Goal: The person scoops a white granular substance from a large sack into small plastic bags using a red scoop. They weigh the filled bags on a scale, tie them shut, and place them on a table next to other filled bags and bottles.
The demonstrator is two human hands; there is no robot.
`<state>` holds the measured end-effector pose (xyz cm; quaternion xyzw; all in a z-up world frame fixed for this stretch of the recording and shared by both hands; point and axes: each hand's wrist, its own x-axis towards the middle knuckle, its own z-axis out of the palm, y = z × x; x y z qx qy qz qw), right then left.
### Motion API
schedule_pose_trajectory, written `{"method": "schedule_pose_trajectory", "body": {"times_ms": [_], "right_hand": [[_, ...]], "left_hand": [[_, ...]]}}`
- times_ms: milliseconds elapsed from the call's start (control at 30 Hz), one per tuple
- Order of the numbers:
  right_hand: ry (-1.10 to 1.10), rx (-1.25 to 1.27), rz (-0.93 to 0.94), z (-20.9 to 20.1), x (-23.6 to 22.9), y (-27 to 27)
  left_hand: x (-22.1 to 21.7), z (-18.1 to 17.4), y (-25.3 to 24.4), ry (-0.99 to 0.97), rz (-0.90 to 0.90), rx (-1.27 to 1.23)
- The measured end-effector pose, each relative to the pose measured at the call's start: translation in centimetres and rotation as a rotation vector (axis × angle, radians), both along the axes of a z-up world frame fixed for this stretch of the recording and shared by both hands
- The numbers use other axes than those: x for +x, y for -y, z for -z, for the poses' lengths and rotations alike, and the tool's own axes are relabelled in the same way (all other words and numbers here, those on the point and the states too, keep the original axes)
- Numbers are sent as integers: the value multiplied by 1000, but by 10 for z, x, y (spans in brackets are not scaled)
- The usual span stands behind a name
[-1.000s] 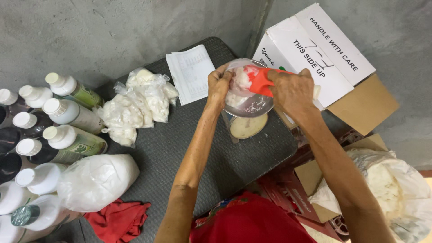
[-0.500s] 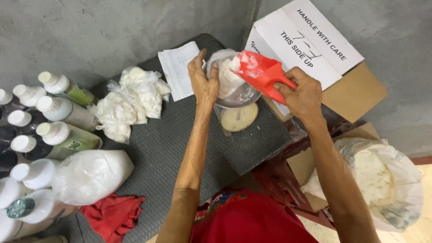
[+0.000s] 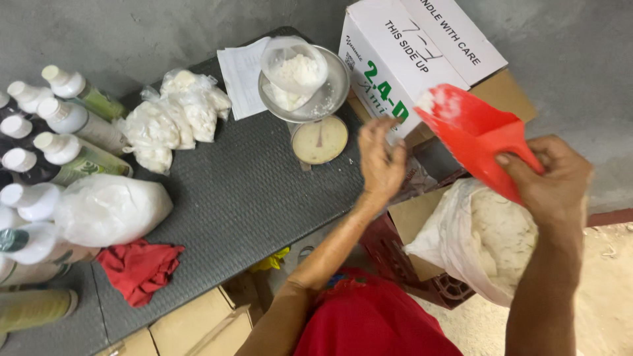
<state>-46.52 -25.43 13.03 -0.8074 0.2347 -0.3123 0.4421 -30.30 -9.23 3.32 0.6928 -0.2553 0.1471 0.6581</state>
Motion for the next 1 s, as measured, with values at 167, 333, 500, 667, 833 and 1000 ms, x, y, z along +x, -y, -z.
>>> {"method": "schedule_pose_trajectory", "body": {"times_ms": [167,333,500,667,833,1000], "right_hand": [[-208,-97,105,5,-50,27],[-250,-23,-9,22,-54,44],[-202,-7,-166,34,-26,45],[-212,-148,-271,29,25,26],[-150,-302,-348,17,106,-10],[-201,-441,-343,-1,192,-43]], "left_hand": [[-77,31,27,-281,304,13],[-100,64,32,-251,309,120],[-99,86,17,-261,178,121],[-56,89,-13,-340,40,82],[20,75,-54,-165,-199,69],[108,51,-88,-252,-304,-48]]}}
